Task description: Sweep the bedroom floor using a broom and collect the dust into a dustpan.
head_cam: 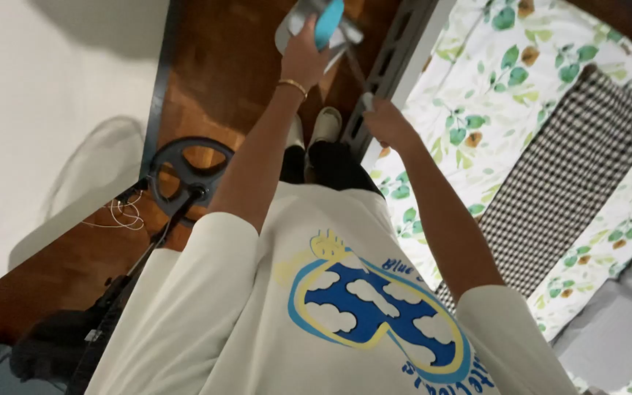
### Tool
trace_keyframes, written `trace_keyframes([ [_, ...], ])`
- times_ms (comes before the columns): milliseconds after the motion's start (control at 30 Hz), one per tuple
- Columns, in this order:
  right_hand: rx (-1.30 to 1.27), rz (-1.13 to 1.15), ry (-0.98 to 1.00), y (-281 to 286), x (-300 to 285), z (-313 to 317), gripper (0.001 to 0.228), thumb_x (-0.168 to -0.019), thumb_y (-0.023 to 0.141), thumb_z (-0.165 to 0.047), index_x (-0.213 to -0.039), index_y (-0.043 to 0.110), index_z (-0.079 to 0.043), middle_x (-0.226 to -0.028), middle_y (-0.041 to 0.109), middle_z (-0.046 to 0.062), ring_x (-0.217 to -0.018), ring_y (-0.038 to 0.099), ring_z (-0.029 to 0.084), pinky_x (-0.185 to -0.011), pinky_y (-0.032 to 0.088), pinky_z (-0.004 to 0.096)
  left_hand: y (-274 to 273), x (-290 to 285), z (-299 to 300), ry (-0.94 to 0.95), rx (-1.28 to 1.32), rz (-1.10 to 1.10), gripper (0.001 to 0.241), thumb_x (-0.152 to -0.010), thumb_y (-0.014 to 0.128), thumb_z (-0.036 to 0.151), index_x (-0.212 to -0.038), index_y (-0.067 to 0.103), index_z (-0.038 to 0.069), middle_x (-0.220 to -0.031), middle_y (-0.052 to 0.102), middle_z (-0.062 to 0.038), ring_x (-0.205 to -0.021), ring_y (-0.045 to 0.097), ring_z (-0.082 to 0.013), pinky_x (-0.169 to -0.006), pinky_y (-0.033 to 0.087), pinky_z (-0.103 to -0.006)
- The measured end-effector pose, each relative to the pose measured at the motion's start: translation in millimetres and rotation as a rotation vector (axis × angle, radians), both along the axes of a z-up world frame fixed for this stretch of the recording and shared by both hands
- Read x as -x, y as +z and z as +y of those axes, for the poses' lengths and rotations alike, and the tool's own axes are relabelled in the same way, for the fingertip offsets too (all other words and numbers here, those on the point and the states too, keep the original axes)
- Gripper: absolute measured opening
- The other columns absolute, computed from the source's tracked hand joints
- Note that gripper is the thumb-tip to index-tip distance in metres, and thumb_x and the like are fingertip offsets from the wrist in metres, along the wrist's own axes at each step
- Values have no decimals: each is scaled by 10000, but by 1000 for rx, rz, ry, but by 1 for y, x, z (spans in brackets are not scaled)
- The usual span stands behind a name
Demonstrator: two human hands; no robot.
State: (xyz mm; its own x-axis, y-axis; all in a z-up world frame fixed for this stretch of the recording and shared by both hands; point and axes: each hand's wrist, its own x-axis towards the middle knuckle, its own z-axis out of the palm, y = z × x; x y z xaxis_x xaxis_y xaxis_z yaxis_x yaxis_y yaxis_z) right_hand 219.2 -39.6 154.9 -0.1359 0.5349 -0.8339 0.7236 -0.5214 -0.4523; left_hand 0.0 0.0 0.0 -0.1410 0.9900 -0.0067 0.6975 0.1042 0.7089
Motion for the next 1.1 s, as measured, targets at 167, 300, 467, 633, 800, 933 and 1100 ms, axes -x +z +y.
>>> trace_keyframes([
  [167,39,21,-13,30,2,1,450,-998,498,-183,-1390,555,30,-807,588,63,-489,450,129,-420,444,272,14,6,-1,100,160,-54,589,-927,671,146,-1465,436,99,-885,757,-56,-608,693,-155,-500,584,-295],
  [300,19,94,-450,-5,-42,13,499,-931,680,-174,-1413,619,-61,-743,587,25,-502,441,114,-386,309,264,2,18,-15,62,157,-12,615,-989,694,250,-1511,396,117,-907,731,-82,-614,662,-211,-509,572,-362],
  [467,-168,-52,-233,24,-44,29,549,-980,496,-183,-1481,472,38,-1071,684,150,-595,544,181,-448,444,308,7,19,-21,84,-30,-105,499,-912,714,162,-1363,509,99,-1126,715,-140,-954,713,-382,-770,580,-490],
  [633,-196,-55,-80,-52,-62,55,272,-1038,431,-153,-1235,535,3,-1019,625,175,-650,576,230,-484,515,339,38,27,-18,111,72,-92,517,-921,710,175,-1373,460,209,-957,752,-126,-730,733,-344,-593,599,-472],
  [800,33,193,-365,-121,-53,34,281,-933,496,-127,-1191,525,-237,-702,477,-1,-534,337,138,-437,246,330,18,39,-16,95,20,-12,517,-868,786,247,-1290,520,113,-928,765,-154,-757,739,-391,-614,573,-503],
  [933,-102,112,170,-88,-35,1,737,-898,448,-102,-1592,228,7,-1235,617,252,-578,528,235,-423,427,349,37,26,-12,107,49,-69,406,-957,718,223,-1300,509,168,-891,744,-96,-646,720,-297,-519,588,-453],
  [1100,15,32,217,14,4,-19,684,-972,451,-155,-1611,255,-9,-1175,663,192,-636,560,216,-486,469,336,33,32,-15,84,46,3,491,-952,715,162,-1374,463,158,-878,756,-113,-568,699,-277,-451,591,-410],
])
